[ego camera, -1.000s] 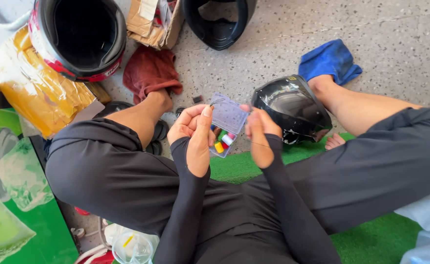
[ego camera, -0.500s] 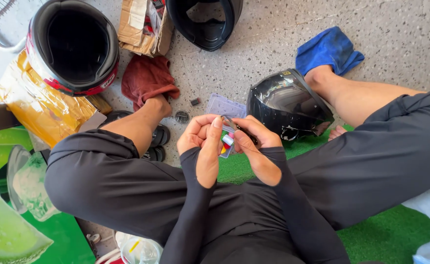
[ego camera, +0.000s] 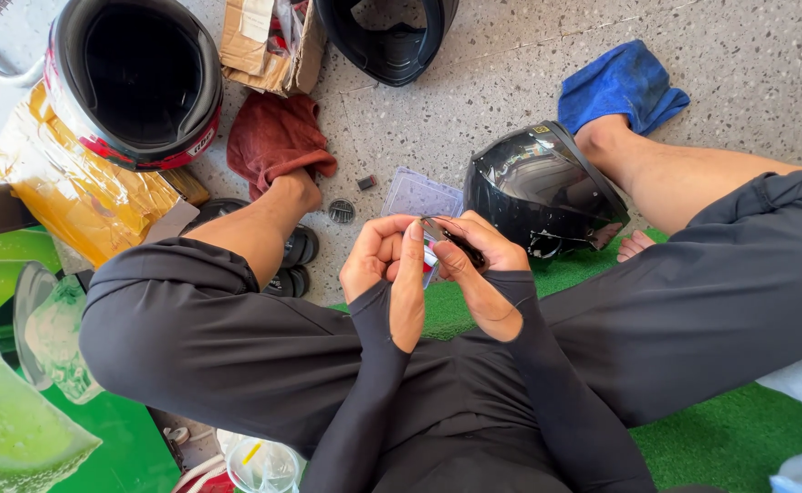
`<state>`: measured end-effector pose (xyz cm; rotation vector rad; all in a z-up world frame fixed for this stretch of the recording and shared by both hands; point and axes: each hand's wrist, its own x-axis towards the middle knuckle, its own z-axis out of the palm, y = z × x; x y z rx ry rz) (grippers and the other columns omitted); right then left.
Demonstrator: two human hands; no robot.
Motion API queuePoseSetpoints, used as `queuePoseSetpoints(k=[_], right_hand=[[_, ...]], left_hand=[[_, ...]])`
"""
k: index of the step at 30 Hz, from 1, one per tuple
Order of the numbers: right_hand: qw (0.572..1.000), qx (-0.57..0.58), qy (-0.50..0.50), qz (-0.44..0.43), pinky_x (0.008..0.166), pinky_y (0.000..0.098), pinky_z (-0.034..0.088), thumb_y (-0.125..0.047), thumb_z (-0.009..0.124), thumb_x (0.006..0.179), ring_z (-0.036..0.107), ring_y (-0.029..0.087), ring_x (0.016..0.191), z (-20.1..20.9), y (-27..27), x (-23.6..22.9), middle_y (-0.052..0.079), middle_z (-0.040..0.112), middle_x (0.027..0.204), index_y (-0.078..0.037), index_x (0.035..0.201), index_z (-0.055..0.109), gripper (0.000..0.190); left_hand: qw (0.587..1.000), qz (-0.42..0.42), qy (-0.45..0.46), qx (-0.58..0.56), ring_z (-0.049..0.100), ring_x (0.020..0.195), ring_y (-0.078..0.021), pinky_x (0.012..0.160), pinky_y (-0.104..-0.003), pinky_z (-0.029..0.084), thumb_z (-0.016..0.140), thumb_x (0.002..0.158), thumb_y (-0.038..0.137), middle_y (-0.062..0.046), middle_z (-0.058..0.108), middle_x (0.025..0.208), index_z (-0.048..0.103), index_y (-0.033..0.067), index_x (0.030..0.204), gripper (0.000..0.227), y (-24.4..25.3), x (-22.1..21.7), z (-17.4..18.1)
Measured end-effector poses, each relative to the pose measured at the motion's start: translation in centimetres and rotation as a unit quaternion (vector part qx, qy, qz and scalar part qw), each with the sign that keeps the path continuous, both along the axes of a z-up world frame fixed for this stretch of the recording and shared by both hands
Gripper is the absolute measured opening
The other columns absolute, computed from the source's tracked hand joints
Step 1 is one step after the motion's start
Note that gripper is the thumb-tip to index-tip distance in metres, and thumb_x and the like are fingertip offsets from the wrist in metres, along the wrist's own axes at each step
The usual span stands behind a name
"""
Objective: The person sews a modification or repair onto the chin strap of a motorcycle helmet.
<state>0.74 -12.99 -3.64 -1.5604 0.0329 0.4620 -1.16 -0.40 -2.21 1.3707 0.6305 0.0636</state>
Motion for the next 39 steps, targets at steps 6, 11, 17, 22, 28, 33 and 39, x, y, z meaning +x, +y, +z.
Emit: queuePoseSetpoints(k=[6, 11, 17, 22, 28, 33, 39], right_hand=[[1.000, -0.007, -0.002, -0.021, 0.065, 0.0210, 0.049, -0.010, 0.069, 0.099, 0.059, 0.006, 0.074, -0.1, 0.0, 0.1, 0.002, 0.063, 0.097, 0.006, 0.124, 0.068, 0.029], [0.999, 0.044, 0.011, -0.024, 0.066, 0.0222, 0.048, -0.008, 0.068, 0.100, 0.057, 0.007, 0.076, -0.4, -0.1, 0.1, 0.003, 0.063, 0.099, 0.007, 0.125, 0.068, 0.029], [0.999, 0.035, 0.003, -0.018, 0.064, 0.0227, 0.046, -0.009, 0.069, 0.100, 0.056, 0.008, 0.073, -0.9, -0.2, 0.0, 0.002, 0.059, 0.092, 0.006, 0.125, 0.069, 0.029], [0.999, 0.044, 0.003, -0.021, 0.064, 0.0228, 0.046, -0.009, 0.069, 0.099, 0.055, 0.007, 0.073, -1.3, -0.3, -0.2, 0.002, 0.060, 0.093, 0.006, 0.124, 0.069, 0.028], [0.999, 0.044, -0.012, -0.022, 0.063, 0.0234, 0.047, -0.009, 0.069, 0.101, 0.056, 0.008, 0.073, -1.6, -0.4, -0.3, 0.003, 0.061, 0.092, 0.006, 0.123, 0.070, 0.027], [0.995, 0.081, 0.031, -0.054, 0.068, 0.0226, 0.046, -0.018, 0.063, 0.106, 0.054, 0.006, 0.076, -1.6, -0.5, 0.4, -0.001, 0.055, 0.090, 0.004, 0.133, 0.065, 0.034], [0.986, 0.078, 0.037, -0.145, 0.065, 0.0231, 0.046, -0.026, 0.056, 0.110, 0.057, 0.008, 0.071, -9.0, 1.2, 2.6, 0.001, 0.060, 0.082, 0.001, 0.128, 0.063, 0.033]], left_hand=[[0.999, -0.004, 0.018, 0.039, 0.035, 0.060, 0.0039, 0.053, -0.016, 0.028, 0.067, 0.102, 0.008, 0.011, 0.049, 0.067, 0.066, -0.0003, 0.105, 0.010, -0.3, -0.3, -0.2], [0.999, -0.007, 0.010, 0.043, 0.036, 0.061, 0.0039, 0.054, -0.016, 0.030, 0.066, 0.102, 0.008, 0.011, 0.050, 0.068, 0.066, -0.0003, 0.106, 0.009, -0.3, -0.3, -0.4], [0.998, -0.008, 0.012, 0.061, 0.035, 0.062, 0.0037, 0.055, -0.016, 0.029, 0.067, 0.102, 0.008, 0.012, 0.047, 0.068, 0.066, -0.0001, 0.105, 0.009, -0.3, -0.3, -0.4], [0.998, -0.008, 0.010, 0.063, 0.034, 0.062, 0.0037, 0.055, -0.016, 0.029, 0.067, 0.102, 0.008, 0.012, 0.045, 0.068, 0.066, -0.0001, 0.105, 0.009, -0.4, -0.3, -0.5], [0.998, -0.002, 0.012, 0.058, 0.035, 0.060, 0.0036, 0.053, -0.016, 0.029, 0.067, 0.101, 0.008, 0.011, 0.050, 0.068, 0.067, -0.0003, 0.106, 0.009, -0.4, -0.3, -0.5], [0.999, 0.002, 0.041, -0.003, 0.043, 0.058, 0.0029, 0.051, -0.017, 0.032, 0.067, 0.101, 0.012, 0.007, 0.059, 0.068, 0.067, -0.0013, 0.104, 0.014, 0.4, -0.2, -0.5], [0.993, 0.005, -0.003, -0.117, 0.052, 0.055, -0.0046, 0.052, -0.021, 0.039, 0.064, 0.103, 0.016, 0.001, 0.063, 0.077, 0.065, -0.0019, 0.106, 0.018, 3.6, -0.3, -2.3]])
